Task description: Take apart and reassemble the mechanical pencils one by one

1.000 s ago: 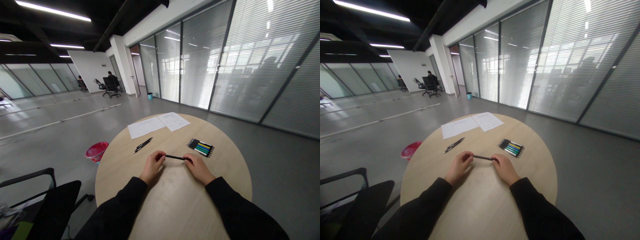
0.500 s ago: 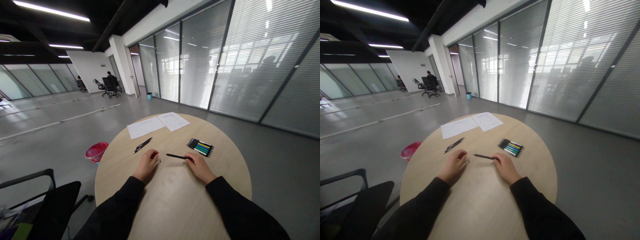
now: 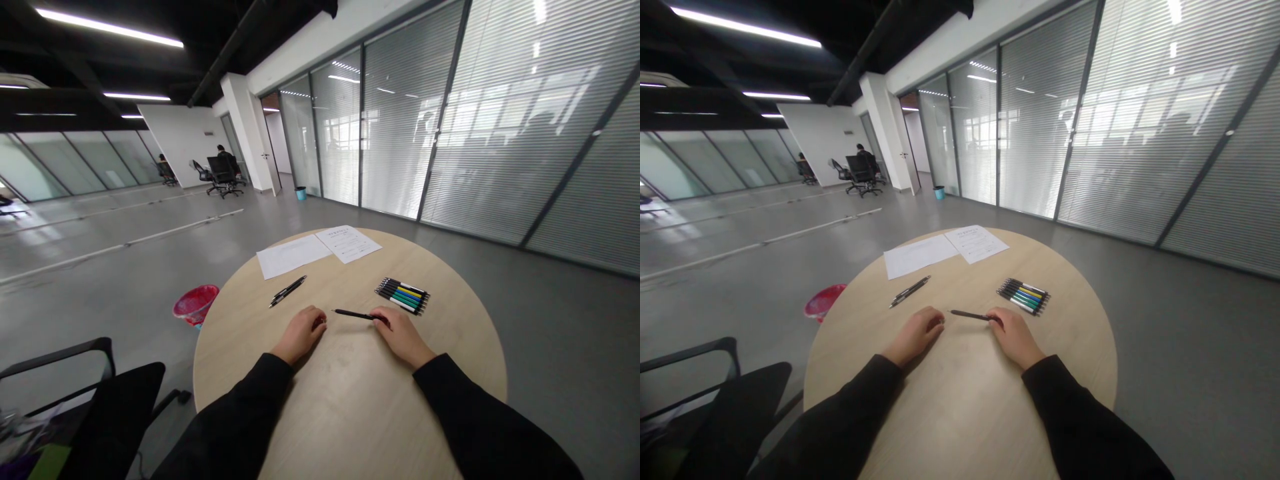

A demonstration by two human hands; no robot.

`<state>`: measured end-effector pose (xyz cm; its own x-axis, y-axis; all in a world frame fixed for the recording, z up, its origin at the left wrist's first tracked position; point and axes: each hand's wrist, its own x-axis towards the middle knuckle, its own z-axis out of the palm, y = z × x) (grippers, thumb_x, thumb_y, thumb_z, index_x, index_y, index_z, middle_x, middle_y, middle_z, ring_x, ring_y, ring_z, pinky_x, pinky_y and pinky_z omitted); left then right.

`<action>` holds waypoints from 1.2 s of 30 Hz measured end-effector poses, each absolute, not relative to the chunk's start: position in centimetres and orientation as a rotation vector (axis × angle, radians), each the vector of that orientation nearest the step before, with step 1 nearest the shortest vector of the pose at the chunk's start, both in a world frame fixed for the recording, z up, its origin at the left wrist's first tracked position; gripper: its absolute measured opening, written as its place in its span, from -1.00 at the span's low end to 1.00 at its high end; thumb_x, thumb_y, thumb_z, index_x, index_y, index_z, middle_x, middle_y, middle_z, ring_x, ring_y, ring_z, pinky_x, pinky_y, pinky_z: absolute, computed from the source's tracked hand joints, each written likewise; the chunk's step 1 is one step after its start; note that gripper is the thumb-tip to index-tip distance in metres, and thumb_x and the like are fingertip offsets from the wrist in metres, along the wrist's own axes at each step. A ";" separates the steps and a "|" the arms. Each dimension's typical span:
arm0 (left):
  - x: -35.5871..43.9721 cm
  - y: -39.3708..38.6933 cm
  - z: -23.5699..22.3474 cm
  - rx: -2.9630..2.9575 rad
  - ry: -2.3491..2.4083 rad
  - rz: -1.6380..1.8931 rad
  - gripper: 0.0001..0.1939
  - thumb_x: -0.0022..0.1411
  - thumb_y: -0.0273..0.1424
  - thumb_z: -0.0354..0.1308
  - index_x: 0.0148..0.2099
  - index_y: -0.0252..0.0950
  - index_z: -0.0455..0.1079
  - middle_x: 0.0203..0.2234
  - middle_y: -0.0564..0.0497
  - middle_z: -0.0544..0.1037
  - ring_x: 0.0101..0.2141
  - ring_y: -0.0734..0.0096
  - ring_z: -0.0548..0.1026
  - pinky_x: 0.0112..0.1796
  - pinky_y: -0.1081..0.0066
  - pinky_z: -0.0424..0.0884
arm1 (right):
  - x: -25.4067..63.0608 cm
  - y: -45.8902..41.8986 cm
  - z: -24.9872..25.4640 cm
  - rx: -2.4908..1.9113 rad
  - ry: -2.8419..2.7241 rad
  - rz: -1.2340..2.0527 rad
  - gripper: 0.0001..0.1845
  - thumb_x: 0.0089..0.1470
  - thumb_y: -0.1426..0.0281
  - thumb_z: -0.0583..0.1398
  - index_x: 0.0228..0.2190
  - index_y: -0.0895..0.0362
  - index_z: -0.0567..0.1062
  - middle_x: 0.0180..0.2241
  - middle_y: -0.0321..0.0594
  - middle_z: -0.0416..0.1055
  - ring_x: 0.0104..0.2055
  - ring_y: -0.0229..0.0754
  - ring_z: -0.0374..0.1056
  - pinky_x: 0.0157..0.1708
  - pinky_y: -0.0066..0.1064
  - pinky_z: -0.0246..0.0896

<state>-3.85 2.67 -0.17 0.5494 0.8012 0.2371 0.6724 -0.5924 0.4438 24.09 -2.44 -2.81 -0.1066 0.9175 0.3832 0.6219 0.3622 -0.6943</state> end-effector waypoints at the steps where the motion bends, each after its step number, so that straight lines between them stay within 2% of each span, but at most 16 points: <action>1: -3.8 2.7 -0.2 2.494 1.223 0.603 -0.90 0.23 -0.42 0.12 -0.22 -0.28 0.44 -0.32 -0.06 0.49 -0.31 0.30 0.44 -0.24 0.36 0.34 | 24.1 -2.5 -2.8 -1.351 -1.823 0.467 -0.80 0.13 0.48 0.13 -0.25 0.11 0.55 -0.24 -0.17 0.55 -0.17 -0.08 0.44 -0.13 -0.30 0.25; 10: -3.8 2.7 -0.6 2.411 1.234 0.702 -0.87 0.26 -0.39 0.07 -0.25 -0.26 0.44 -0.36 -0.06 0.51 -0.35 0.27 0.44 -0.27 0.32 0.33 | 24.1 -2.5 -2.6 -1.361 -1.831 0.477 -0.81 0.13 0.47 0.13 -0.26 0.11 0.55 -0.25 -0.16 0.56 -0.19 -0.06 0.44 -0.14 -0.27 0.26; 20: -2.9 2.4 0.0 1.888 1.146 1.037 -0.80 0.20 -0.28 0.16 -0.26 -0.33 0.45 -0.45 0.01 0.50 -0.43 0.40 0.40 -0.36 0.42 0.32 | 24.0 -2.4 -2.8 -1.350 -1.834 0.481 -0.81 0.13 0.48 0.14 -0.26 0.11 0.55 -0.25 -0.16 0.55 -0.19 -0.07 0.43 -0.14 -0.28 0.25; 27: -2.8 2.6 -0.5 1.762 1.108 1.062 -0.78 0.17 -0.26 0.22 -0.25 -0.34 0.44 -0.46 0.02 0.48 -0.44 0.44 0.39 -0.39 0.46 0.31 | 23.9 -2.5 -2.7 -1.357 -1.836 0.467 -0.81 0.14 0.49 0.14 -0.25 0.11 0.55 -0.24 -0.16 0.55 -0.18 -0.07 0.43 -0.12 -0.28 0.25; 36: -2.7 2.5 -0.5 1.817 1.087 1.030 -0.76 0.19 -0.23 0.20 -0.25 -0.33 0.44 -0.45 0.01 0.49 -0.43 0.42 0.41 -0.38 0.44 0.33 | 23.7 -2.7 -2.6 -1.358 -1.848 0.464 -0.81 0.15 0.48 0.13 -0.26 0.11 0.54 -0.24 -0.16 0.54 -0.18 -0.07 0.42 -0.10 -0.26 0.26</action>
<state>-2.67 2.46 -0.46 0.3100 0.9177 0.2484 0.2981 -0.3419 0.8912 23.69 -2.66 -2.60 -0.1239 0.9196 0.3728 0.6345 0.3623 -0.6827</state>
